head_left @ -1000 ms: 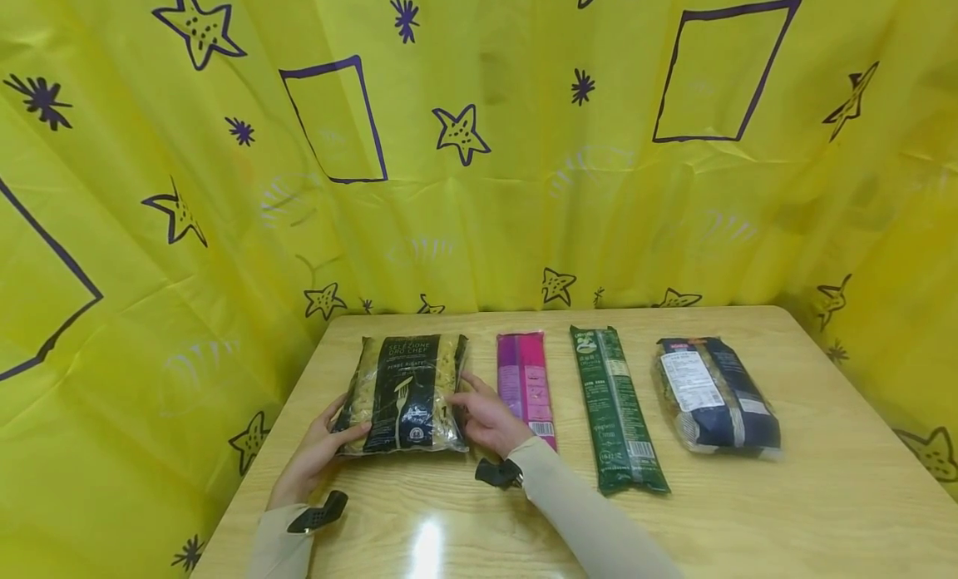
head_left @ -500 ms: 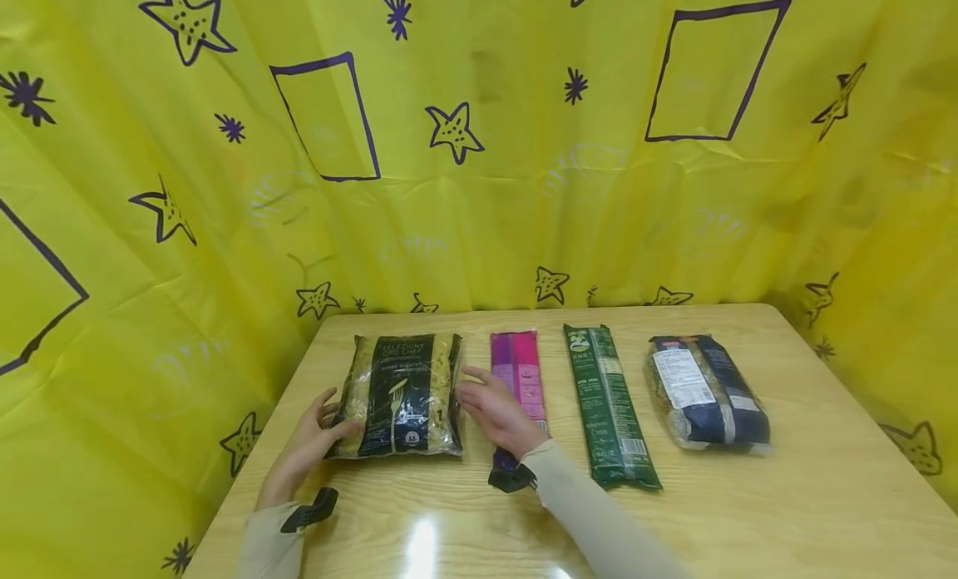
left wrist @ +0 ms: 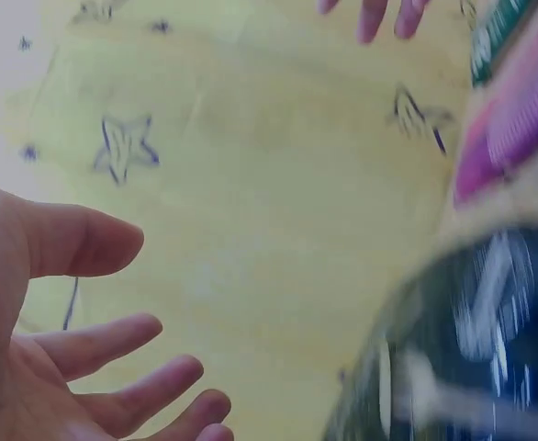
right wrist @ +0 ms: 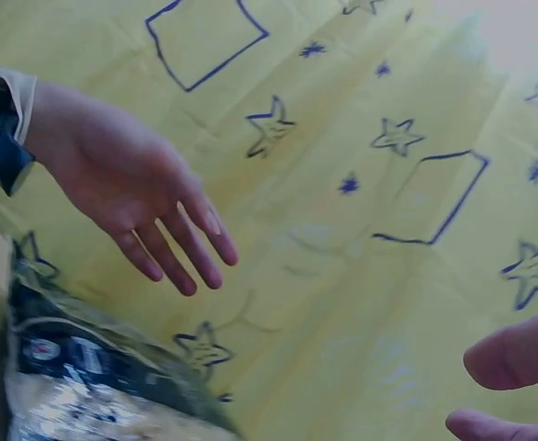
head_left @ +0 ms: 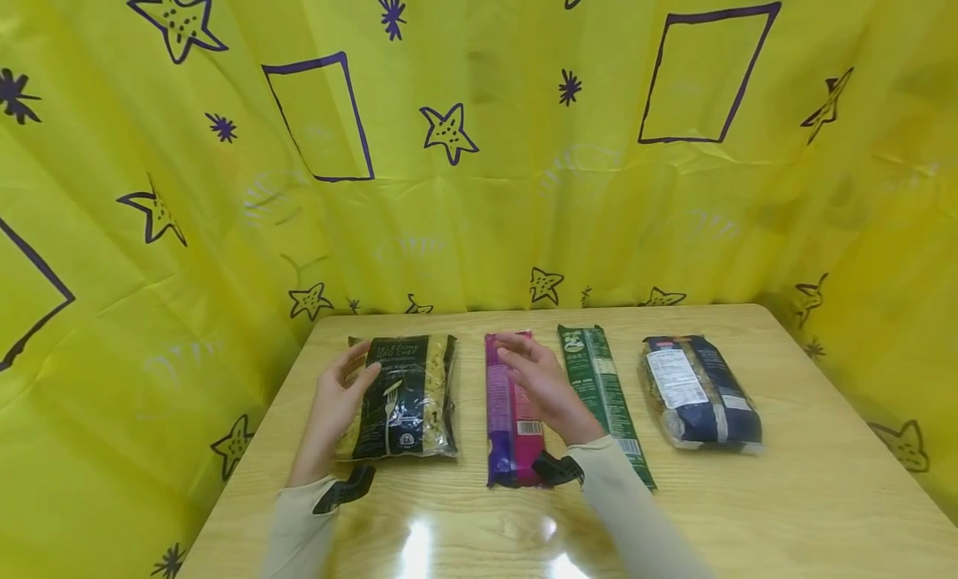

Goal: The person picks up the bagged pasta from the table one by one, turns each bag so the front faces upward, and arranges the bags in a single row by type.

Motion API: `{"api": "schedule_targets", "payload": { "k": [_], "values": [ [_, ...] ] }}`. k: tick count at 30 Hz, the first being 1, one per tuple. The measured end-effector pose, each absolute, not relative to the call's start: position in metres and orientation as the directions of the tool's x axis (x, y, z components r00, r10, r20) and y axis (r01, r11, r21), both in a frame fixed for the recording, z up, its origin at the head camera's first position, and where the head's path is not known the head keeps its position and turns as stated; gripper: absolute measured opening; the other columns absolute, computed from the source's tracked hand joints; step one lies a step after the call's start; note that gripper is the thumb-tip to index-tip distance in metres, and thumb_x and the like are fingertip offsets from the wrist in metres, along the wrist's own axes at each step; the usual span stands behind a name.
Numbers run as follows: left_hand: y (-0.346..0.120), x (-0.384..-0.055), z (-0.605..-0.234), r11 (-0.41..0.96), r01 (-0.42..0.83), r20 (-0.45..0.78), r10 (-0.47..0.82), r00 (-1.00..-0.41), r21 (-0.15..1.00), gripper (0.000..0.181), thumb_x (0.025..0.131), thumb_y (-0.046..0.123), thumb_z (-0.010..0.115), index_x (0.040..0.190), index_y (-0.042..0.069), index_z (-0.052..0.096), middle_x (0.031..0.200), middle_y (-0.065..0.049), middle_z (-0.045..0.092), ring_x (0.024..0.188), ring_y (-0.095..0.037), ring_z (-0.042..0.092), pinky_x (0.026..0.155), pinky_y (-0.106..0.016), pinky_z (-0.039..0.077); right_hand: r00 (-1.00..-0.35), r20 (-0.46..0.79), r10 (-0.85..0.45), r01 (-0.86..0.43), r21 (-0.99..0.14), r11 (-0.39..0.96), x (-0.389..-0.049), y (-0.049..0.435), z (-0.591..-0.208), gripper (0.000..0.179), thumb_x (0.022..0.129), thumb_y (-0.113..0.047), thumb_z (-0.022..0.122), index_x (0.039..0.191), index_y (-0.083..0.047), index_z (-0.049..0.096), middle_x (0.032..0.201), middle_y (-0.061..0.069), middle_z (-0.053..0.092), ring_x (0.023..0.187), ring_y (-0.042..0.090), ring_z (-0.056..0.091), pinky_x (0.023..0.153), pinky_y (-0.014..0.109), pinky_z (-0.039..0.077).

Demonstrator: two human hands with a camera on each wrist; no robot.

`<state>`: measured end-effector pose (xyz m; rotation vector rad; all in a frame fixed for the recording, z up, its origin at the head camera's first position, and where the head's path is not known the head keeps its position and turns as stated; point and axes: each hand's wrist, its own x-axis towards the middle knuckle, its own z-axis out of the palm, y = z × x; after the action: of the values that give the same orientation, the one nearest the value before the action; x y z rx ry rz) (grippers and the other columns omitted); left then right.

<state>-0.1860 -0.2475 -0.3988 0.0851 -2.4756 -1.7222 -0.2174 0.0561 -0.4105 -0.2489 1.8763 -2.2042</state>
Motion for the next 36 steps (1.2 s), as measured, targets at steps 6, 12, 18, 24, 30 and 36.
{"api": "schedule_targets", "payload": {
  "k": [6, 12, 18, 24, 30, 36],
  "values": [
    [-0.205, -0.197, -0.395, 0.275, 0.095, 0.108, -0.032, -0.994, 0.957, 0.051, 0.106, 0.015, 0.057, 0.154, 0.004, 0.045, 0.157, -0.024, 0.046, 0.147, -0.038, 0.043, 0.122, -0.057, 0.037, -0.972, 0.009, -0.236, 0.026, -0.990, -0.142, -0.215, 0.083, -0.399, 0.048, 0.109, -0.016, 0.049, 0.153, -0.001, 0.041, 0.160, 0.023, 0.039, 0.154, 0.037, 0.033, 0.130, 0.058, 0.023],
    [-0.163, -0.205, -0.401, 0.176, 0.107, 0.103, 0.031, -0.994, 0.979, 0.051, 0.106, 0.015, 0.057, 0.154, 0.002, 0.045, 0.158, -0.021, 0.047, 0.148, -0.038, 0.044, 0.124, -0.057, 0.034, -0.985, -0.011, -0.172, 0.036, -0.989, -0.146, -0.216, 0.101, -0.396, 0.046, 0.109, -0.015, 0.048, 0.153, -0.001, 0.042, 0.160, 0.021, 0.040, 0.155, 0.036, 0.032, 0.130, 0.056, 0.023],
    [-0.133, -0.214, -0.416, 0.092, 0.066, 0.063, 0.030, -0.998, 0.994, 0.052, 0.105, 0.011, 0.053, 0.153, -0.005, 0.042, 0.155, -0.027, 0.048, 0.148, -0.043, 0.042, 0.126, -0.057, 0.031, -0.986, -0.035, -0.166, 0.058, -0.988, -0.141, -0.217, 0.107, -0.404, 0.049, 0.109, -0.015, 0.047, 0.154, 0.002, 0.037, 0.163, 0.022, 0.035, 0.157, 0.037, 0.027, 0.130, 0.060, 0.020],
    [-0.117, -0.215, -0.430, 0.099, -0.018, -0.026, 0.076, -0.997, 0.995, 0.057, 0.106, 0.016, 0.051, 0.155, -0.007, 0.036, 0.158, -0.027, 0.043, 0.149, -0.046, 0.037, 0.126, -0.059, 0.030, -0.981, -0.075, -0.177, 0.103, -0.982, -0.157, -0.221, 0.114, -0.416, 0.051, 0.110, -0.015, 0.045, 0.156, 0.003, 0.032, 0.168, 0.020, 0.027, 0.157, 0.040, 0.023, 0.130, 0.062, 0.017],
    [-0.106, -0.217, -0.441, 0.092, -0.082, -0.090, 0.082, -0.993, 0.992, 0.061, 0.104, 0.017, 0.051, 0.155, -0.011, 0.034, 0.161, -0.031, 0.037, 0.153, -0.047, 0.031, 0.127, -0.059, 0.028, -0.974, -0.114, -0.196, 0.147, -0.976, -0.160, -0.223, 0.114, -0.426, 0.054, 0.110, -0.016, 0.045, 0.159, 0.002, 0.028, 0.168, 0.024, 0.023, 0.157, 0.045, 0.018, 0.130, 0.062, 0.016],
    [-0.101, -0.215, -0.449, 0.096, -0.112, -0.120, 0.085, -0.989, 0.989, 0.063, 0.104, 0.020, 0.051, 0.155, -0.012, 0.032, 0.161, -0.033, 0.034, 0.152, -0.050, 0.029, 0.126, -0.060, 0.027, -0.967, -0.163, -0.196, 0.189, -0.974, -0.127, -0.226, 0.110, -0.436, 0.056, 0.110, -0.018, 0.046, 0.159, 0.001, 0.027, 0.168, 0.026, 0.022, 0.156, 0.049, 0.018, 0.129, 0.063, 0.019]
  ]
}}
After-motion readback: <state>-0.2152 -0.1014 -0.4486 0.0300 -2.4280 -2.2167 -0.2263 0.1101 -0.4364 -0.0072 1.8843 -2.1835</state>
